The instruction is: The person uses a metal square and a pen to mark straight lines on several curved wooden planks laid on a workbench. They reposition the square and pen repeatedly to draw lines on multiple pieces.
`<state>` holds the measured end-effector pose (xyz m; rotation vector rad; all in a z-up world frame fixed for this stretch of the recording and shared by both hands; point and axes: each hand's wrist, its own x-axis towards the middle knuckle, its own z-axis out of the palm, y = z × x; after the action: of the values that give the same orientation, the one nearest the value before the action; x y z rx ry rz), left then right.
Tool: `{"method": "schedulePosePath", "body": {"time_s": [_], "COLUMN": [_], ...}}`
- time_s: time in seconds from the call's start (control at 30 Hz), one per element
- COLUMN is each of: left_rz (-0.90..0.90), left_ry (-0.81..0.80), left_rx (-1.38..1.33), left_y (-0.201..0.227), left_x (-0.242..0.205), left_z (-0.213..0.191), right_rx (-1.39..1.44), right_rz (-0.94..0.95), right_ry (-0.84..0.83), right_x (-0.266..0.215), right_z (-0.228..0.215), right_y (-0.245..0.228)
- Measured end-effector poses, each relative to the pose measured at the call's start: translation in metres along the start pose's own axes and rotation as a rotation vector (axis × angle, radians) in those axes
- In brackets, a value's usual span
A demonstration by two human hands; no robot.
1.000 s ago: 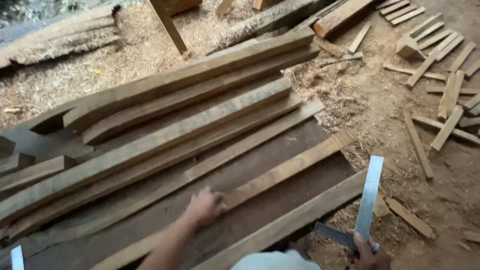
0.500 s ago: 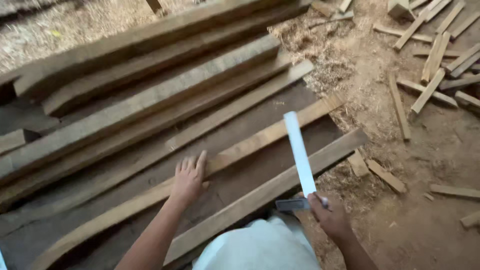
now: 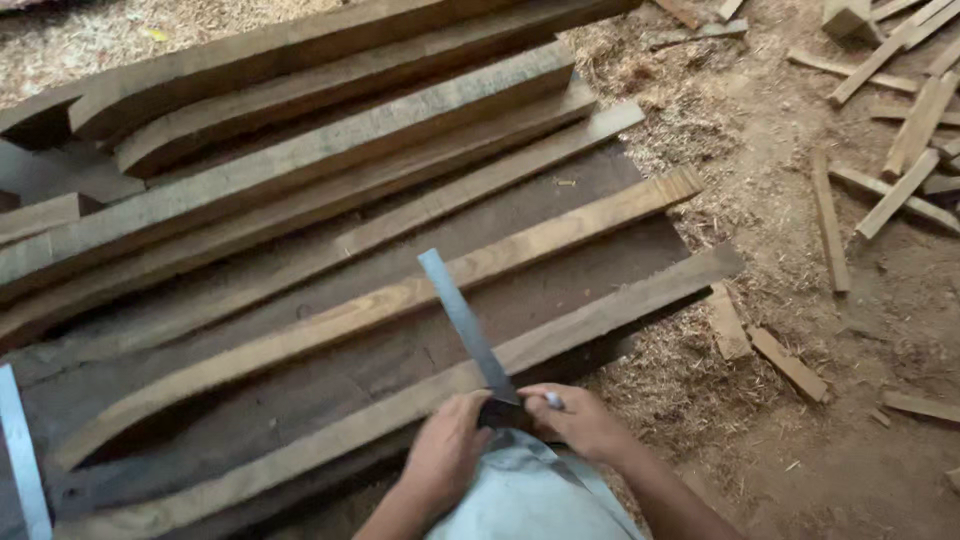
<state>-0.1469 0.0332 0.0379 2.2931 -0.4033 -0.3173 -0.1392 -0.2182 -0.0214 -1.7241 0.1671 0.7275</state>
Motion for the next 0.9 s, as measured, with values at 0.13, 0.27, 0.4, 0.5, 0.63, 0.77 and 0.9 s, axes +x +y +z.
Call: {"method": "schedulePosePath", "body": {"time_s": [0.13, 0.27, 0.4, 0.5, 0.63, 0.77, 0.9], "left_rz": [0.006, 0.003, 0.078, 0.197, 0.215, 0.254, 0.31], "left_ry": [0.15, 0.194, 0.189, 0.268, 0.277, 0.356, 0.41], "left_rx": [0.181, 0.36, 0.469, 0.542, 0.559, 0.603, 0.6], "left_y": [-0.009, -0.018, -0.023, -0.025, -0.03, -0.036, -0.042], "left_x": [-0.026, -0.041, -0.045, -0.048, -0.045, -0.035, -0.025], "left_z": [0.007, 0.024, 0.028, 0.036, 0.045, 0.045, 0.042], "right_rx": [-0.349, -0.695, -0.629, -0.281, -0.114, -0.086, -0.081], "right_rz": [0.142, 0.27, 0.346, 0.519, 0.693, 0.723, 0.698], "right_ry": [0.13, 0.054, 0.152, 0.29, 0.379, 0.442, 0.464], "right_x": [-0.036, -0.067, -0.094, -0.137, -0.158, -0.159, -0.156], "right_z": [-0.052, -0.106, -0.116, -0.092, -0.058, -0.049, -0.059], "right_y": [0.083, 0.202, 0.275, 0.309, 0.324, 0.322, 0.319]}}
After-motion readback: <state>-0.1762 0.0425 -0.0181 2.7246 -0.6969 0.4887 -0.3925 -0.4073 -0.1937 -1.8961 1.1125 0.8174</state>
